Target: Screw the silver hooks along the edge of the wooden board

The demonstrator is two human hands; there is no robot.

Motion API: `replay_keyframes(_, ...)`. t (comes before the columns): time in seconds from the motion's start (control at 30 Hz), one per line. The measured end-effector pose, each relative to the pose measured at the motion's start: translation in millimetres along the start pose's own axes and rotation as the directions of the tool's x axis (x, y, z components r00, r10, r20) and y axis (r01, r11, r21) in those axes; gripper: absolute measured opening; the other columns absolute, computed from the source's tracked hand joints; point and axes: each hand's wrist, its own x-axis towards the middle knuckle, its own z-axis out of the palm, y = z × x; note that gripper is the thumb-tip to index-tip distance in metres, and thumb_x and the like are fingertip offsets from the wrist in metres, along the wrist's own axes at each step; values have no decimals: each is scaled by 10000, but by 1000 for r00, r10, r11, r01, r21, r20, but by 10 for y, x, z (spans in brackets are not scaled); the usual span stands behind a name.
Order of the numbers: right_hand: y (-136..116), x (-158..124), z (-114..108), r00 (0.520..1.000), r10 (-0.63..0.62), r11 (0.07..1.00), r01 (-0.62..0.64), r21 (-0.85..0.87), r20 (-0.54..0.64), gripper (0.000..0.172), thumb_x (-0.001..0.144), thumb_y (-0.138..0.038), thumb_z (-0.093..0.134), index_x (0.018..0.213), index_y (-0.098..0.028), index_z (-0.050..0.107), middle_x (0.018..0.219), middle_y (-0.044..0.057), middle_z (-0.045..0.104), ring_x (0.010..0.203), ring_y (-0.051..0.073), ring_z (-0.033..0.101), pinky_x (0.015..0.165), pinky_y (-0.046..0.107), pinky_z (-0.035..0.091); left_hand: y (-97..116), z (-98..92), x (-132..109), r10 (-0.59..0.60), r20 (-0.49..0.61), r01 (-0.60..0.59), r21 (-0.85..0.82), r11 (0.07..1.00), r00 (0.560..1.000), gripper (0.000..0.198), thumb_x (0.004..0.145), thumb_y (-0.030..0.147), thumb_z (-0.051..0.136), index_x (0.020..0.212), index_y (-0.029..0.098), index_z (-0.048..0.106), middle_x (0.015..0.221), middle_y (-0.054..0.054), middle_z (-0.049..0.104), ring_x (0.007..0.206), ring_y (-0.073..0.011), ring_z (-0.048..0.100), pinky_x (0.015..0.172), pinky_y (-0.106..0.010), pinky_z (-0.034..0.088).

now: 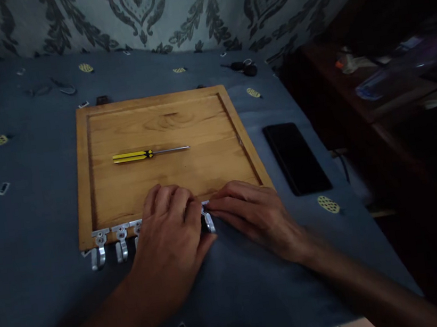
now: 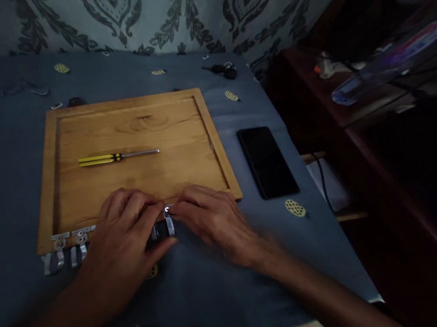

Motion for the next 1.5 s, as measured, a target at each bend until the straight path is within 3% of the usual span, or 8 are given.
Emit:
replay_keyframes(0.3,8,10,25,1000,-22,998,22,59,-7,162,990,-183,536,936,-162,687,823,50,681,757,150,647,681,260,528,-5,12,-14,-5,2,5,-3,1000,1000,328,797,336,739,1019,109,658,1011,-111,610,986,-291,476,940,-525,460)
replay_keyframes(0.6,122,82,-34,989,-99,982,79,173,110,162,991,-209,538,983,-175,697,890,57,702,796,151,667,704,269,546,-2,0,-11,-5,12,5,-14,1000,1000,281,824,328,708,1013,128,650,1026,-107,608,993,-285,484,950,-525,456)
replay_keyframes(0.93,128,59,19,994,-97,972,84,222,47,161,976,-195,565,1055,-169,703,936,64,710,850,154,692,746,261,567,-1,-2,-20,4,10,-4,-15,1000,1000,295,809,320,727,1011,120,649,1019,-110,609,990,-289,481,943,-521,458)
replay_keyframes(1.07,22,-21,-53,1000,-3,990,-2,138,30,182,980,-207,559,1105,-200,691,943,49,705,864,161,684,776,281,569,0,-7,-25,5,4,-5,-2,1000,1000,283,816,317,721,1009,119,659,1021,-111,610,994,-292,484,948,-522,455)
replay_keyframes(1.17,-132,-130,-44,991,123,988,-118,97,-47,137,973,-179,562,1011,-192,693,857,35,690,793,156,673,741,276,560,6,-7,-27,0,-6,0,1,1000,1000,288,809,301,727,1018,112,664,1023,-111,612,997,-295,485,956,-526,453)
replay_keyframes(1.3,-318,-236,100,957,274,943,-246,226,-99,130,958,-200,587,856,-188,667,778,14,670,706,139,652,663,247,537,7,4,-30,-4,-17,4,-2,1000,1000,284,793,281,743,1012,115,668,1024,-110,614,1008,-299,490,956,-522,459)
replay_keyframes(1.5,-404,-218,242,875,479,805,-405,433,-71,153,922,-236,618,791,-183,677,709,-3,647,605,118,583,560,220,468,0,8,-32,3,-21,-3,-14,1000,1000,213,832,234,694,1005,114,668,1023,-111,613,1017,-295,499,942,-508,462)
